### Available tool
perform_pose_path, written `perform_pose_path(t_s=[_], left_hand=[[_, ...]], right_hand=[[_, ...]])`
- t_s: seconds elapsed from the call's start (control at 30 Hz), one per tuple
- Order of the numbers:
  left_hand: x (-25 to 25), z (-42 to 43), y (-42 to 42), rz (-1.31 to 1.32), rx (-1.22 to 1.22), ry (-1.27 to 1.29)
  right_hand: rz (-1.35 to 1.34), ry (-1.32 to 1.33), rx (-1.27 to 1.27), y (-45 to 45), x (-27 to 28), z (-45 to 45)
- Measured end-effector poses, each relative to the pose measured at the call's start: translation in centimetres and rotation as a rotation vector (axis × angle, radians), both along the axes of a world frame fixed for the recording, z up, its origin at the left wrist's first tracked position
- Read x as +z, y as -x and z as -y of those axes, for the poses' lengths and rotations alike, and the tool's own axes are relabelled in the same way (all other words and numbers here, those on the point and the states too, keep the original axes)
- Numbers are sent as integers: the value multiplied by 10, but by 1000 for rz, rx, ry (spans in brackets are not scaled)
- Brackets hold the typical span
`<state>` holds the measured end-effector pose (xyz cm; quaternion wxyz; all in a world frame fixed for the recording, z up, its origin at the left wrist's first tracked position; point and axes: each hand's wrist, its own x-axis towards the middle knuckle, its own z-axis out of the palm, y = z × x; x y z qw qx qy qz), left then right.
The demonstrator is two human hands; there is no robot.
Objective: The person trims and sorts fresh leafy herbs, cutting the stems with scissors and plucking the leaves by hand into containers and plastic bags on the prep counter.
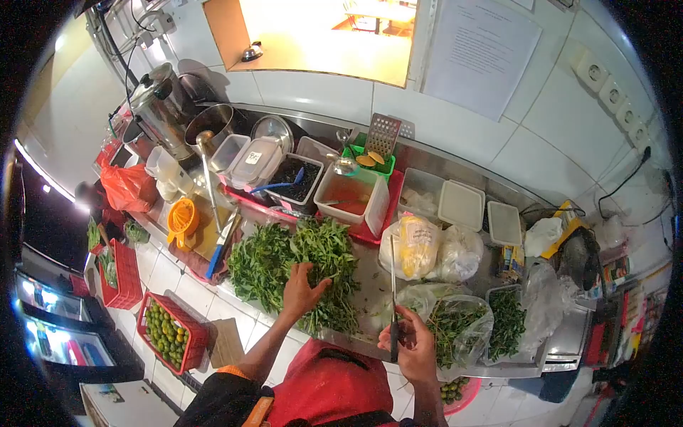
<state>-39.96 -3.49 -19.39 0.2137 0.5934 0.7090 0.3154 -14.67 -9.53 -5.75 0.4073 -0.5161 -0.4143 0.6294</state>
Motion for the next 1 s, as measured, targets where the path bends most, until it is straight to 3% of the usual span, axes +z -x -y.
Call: perform_pose_path(t_s=[0.1, 0.2, 0.27, 0.3, 0.37, 0.4, 0.5, 0.57, 0.63, 0.7, 0.77, 0.83, 0.97, 1.0], left_hand=[[-2, -5, 1, -38, 7, -125], [-1, -11, -7, -236, -133, -232], [-6, -16, -12, 7, -316, -230], [-5, -17, -12, 6, -315, -233], [-3, -17, -10, 290, -338, -140], [-8, -18, -4, 100, -318, -191], [-9, -11, 12, -69, -150, -237], [-15, -7, 21, -33, -109, -141], [-14, -1, 24, -278, -321, -56], [-15, 1, 23, -299, -314, -75], [-10, 3, 28, -85, -321, -112], [-6, 8, 40, -92, -242, -181], [-5, 25, 86, 87, 420, -296], [-6, 28, 103, -23, 502, -388]], right_hand=[[-30, 16, -5, 2, 1, 0], [-15, 3, 2, 2, 0, 1], [-32, -9, -1, 2, -1, 0], [-32, -12, 0, 2, -1, -1], [-42, 8, -5, 2, 0, 1], [-44, 11, -3, 2, -1, 2], [-47, 25, -13, 3, -2, 2], [-35, 23, -57, 4, -2, 3], [-37, 26, -47, 3, -9, 2], [-29, 19, -27, 6, -12, -2], [-15, 21, -13, 10, -10, -4], [4, 23, 3, 12, -7, -4], [-9, 12, -18, 16, -4, -4], [-2, 13, -25, 16, -4, -4]])
